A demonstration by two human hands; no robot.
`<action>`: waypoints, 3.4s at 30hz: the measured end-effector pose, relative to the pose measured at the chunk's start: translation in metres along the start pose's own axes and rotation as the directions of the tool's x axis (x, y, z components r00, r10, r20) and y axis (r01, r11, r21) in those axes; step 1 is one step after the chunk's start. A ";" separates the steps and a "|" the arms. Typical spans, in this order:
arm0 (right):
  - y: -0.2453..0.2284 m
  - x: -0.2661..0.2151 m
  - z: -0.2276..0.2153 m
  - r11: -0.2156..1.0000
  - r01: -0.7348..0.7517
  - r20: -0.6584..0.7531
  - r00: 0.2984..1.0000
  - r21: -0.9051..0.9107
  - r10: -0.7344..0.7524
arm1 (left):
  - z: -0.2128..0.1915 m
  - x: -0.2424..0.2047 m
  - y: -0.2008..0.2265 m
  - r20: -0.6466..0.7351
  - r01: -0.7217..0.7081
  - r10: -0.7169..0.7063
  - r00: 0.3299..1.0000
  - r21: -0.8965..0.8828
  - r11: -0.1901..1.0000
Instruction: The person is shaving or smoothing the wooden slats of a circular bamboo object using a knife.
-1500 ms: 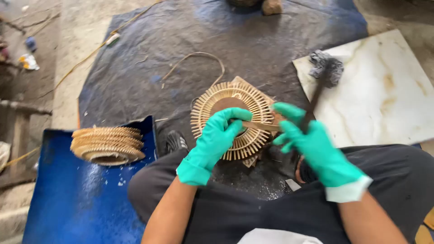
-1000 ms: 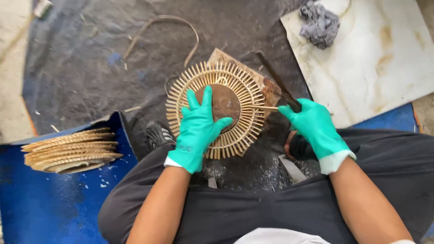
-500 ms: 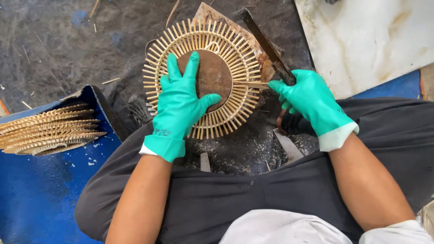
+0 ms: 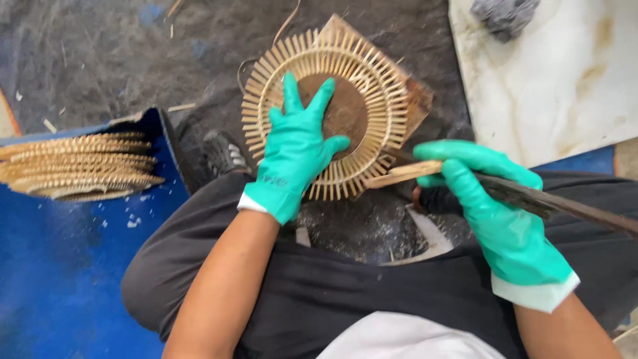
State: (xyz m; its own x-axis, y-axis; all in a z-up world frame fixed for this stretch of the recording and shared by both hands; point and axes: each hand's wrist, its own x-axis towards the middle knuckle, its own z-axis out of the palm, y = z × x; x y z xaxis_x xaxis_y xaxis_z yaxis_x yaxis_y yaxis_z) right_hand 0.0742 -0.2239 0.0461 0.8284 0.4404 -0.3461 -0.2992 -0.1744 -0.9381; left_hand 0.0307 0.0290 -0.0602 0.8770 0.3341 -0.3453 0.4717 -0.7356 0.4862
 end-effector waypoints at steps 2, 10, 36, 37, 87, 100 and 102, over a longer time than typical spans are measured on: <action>0.018 0.006 0.002 0.994 0.068 0.049 0.997 -0.086 -0.064 | 0.001 -0.005 0.000 0.004 -0.006 0.006 1.000 -0.013 1.000; 0.027 0.002 0.007 0.971 0.171 0.057 0.985 -0.165 -0.164 | 0.001 -0.005 -0.002 0.019 -0.028 0.028 0.999 -0.017 0.999; 0.091 0.083 -0.027 0.772 -0.417 -0.295 0.905 -0.479 0.306 | -0.010 -0.001 0.009 0.094 -0.030 0.028 0.995 0.022 0.999; 0.090 0.081 -0.027 0.771 -0.423 -0.299 0.902 -0.476 0.311 | -0.009 -0.002 0.008 0.101 -0.031 0.029 0.994 0.022 0.999; 0.103 0.092 -0.054 0.718 -0.271 -0.252 0.958 -0.642 0.136 | -0.003 0.001 0.007 0.163 -0.090 0.081 0.983 0.048 0.995; 0.095 0.091 -0.049 0.844 -0.312 -0.260 0.942 -0.436 0.214 | 0.016 0.007 -0.025 0.097 -0.254 0.249 0.964 0.048 0.966; 0.089 0.089 -0.051 0.823 -0.339 -0.274 0.933 -0.456 0.233 | 0.030 0.010 -0.040 0.040 -0.401 0.400 0.916 0.120 0.908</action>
State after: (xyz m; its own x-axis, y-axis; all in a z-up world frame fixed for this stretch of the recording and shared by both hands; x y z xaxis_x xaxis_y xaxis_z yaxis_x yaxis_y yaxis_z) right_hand 0.1452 -0.2448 -0.0673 0.8332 0.1289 -0.5377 -0.3110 -0.6948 -0.6485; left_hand 0.0174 0.0444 -0.1069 0.9880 -0.0113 -0.1538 0.0654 -0.8726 0.4840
